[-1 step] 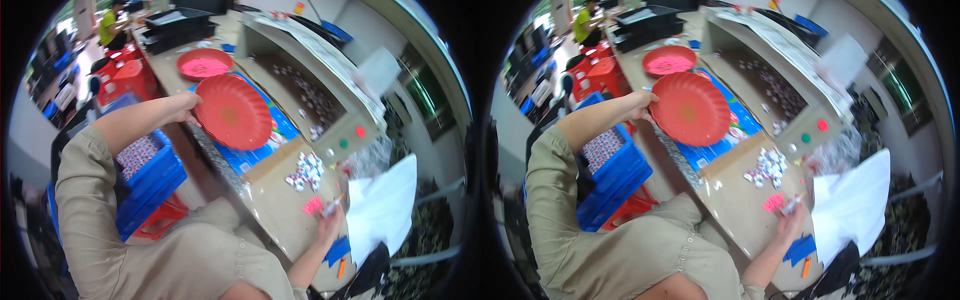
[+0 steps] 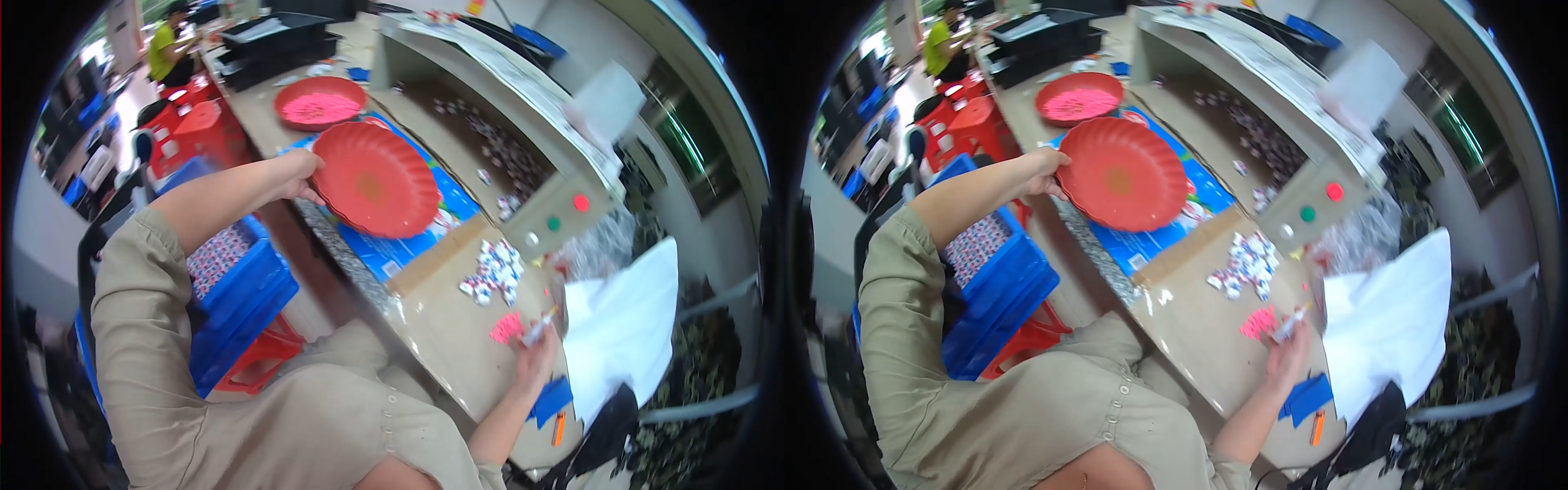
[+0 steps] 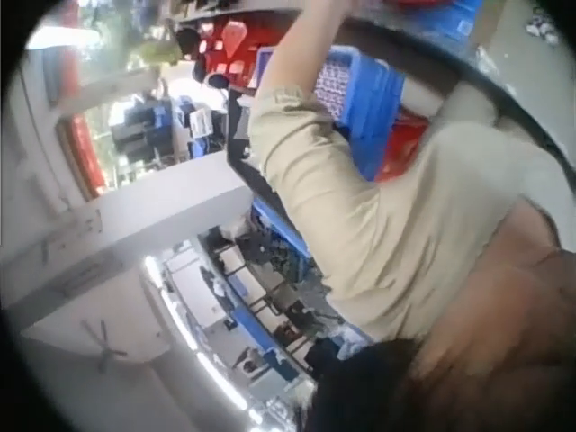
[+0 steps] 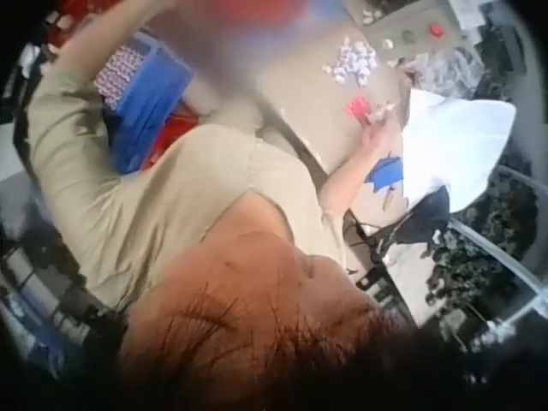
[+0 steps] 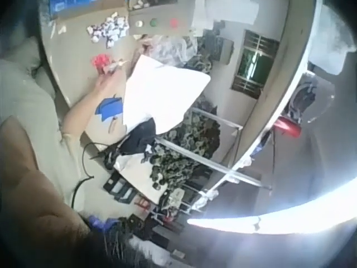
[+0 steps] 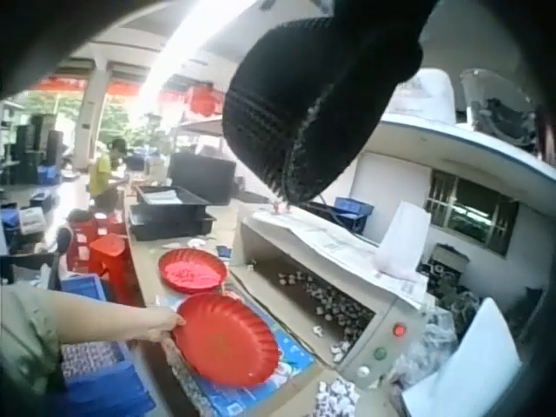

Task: The person assembles toy figurines by applying glue from a bottle and attaching small bows by hand. They empty assembled figurines from a tray into a container and attach bows onto additional figurines.

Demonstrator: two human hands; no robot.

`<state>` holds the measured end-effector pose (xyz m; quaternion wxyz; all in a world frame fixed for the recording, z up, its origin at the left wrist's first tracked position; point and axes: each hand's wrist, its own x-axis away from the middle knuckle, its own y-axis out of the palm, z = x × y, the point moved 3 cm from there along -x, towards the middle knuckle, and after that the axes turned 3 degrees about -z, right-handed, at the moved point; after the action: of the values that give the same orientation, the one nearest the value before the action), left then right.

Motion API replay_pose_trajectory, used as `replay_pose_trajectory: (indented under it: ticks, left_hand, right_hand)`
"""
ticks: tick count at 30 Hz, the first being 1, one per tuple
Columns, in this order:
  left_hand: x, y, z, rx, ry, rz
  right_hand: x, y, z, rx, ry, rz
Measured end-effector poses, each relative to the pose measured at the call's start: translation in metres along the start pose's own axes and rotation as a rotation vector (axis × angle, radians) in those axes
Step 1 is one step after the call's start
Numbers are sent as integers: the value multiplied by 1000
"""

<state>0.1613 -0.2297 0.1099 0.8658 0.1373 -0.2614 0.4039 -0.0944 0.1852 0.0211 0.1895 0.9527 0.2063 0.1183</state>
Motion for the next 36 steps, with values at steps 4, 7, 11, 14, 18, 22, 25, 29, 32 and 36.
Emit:
replay_pose_trajectory:
  ticks: [4, 7, 11, 14, 18, 22, 25, 29, 32, 36]
  left_hand:
    - [-57, 11, -11, -39, 39, 17]
    - [-81, 10, -3, -569, 310, 325]
    - [-40, 86, 9, -1250, 1303, 389]
    - [-10, 166, -29, -1364, 1409, -398]
    - [4, 221, -77, -1389, 1630, -663]
    - [-4, 231, -99, -1595, 1544, -686]
    - [2, 222, -98, -1634, 1624, -636]
    - [2, 224, -90, -1704, 1489, -674]
    - [-3, 227, -95, -1616, 1473, -568]
    - [7, 237, -97, -1229, 1508, -485]
  right_hand:
    - [3, 11, -7, 55, -39, 9]
    - [3, 15, -9, 61, -74, 20]
    - [4, 10, -12, -50, -93, 67]
    - [5, 11, -16, -24, -106, 54]
    - [6, 15, -21, 14, -100, 53]
    - [3, 12, -17, -6, -143, 46]
    - [4, 10, -14, -23, -177, 90]
    - [0, 4, -8, -84, -214, 50]
    - [8, 13, -13, -224, -185, 61]
    - [13, 21, -29, -258, -190, 45]
